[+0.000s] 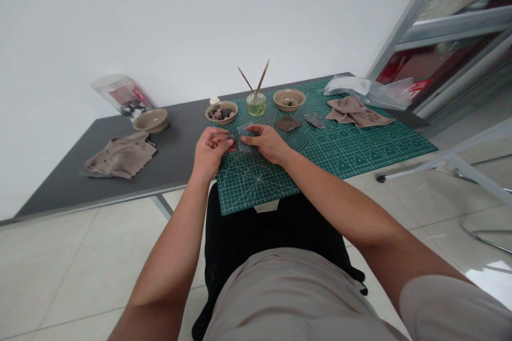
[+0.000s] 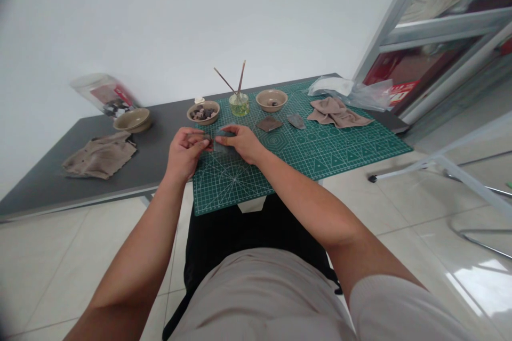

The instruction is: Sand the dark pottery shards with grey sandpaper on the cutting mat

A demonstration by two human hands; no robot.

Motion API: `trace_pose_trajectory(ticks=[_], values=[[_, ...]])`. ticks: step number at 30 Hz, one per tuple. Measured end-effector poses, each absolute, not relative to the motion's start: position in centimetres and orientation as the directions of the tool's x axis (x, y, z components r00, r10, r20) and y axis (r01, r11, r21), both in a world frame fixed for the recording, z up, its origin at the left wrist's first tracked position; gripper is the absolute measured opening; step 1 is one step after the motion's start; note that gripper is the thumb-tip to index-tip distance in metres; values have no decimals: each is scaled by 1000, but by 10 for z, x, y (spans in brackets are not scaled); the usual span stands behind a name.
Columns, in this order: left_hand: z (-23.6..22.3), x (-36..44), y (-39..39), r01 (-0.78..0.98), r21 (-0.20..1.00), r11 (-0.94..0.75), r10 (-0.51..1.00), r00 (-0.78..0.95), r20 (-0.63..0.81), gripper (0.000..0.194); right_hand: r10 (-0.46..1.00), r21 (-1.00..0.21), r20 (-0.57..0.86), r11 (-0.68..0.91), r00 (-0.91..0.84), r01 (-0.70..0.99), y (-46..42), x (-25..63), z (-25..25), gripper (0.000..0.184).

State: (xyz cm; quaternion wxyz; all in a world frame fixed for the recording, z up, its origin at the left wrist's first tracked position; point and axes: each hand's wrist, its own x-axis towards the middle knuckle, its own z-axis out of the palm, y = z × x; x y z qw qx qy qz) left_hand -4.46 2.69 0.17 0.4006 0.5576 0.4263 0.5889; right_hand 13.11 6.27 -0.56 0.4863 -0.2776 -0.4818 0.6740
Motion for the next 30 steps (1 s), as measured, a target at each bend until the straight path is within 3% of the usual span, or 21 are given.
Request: trace_pose_trajectory(ticks=[9, 12, 17, 23, 30], values=[[-1, -42, 24, 106, 963, -249, 964, -66, 257, 33, 943, -883, 88, -75, -322, -463, 64, 131, -5, 51], [-2, -41, 24, 143, 964, -226, 973, -25, 231, 27, 926, -907, 92, -74, -366, -415, 63, 131, -5, 50], [1, -41, 22, 331, 895, -298, 946, -22, 323, 11, 919, -953, 135, 18, -371, -301, 61, 131, -6, 46], [3, -41, 18, 407, 869, -282, 948, -23, 319, 8, 919, -980, 181, 140, -349, -138, 62, 132, -7, 39], [2, -40, 16, 426, 857, -289, 943, -26, 331, 13, 925, -961, 122, 20, -360, -275, 66, 131, -10, 46]])
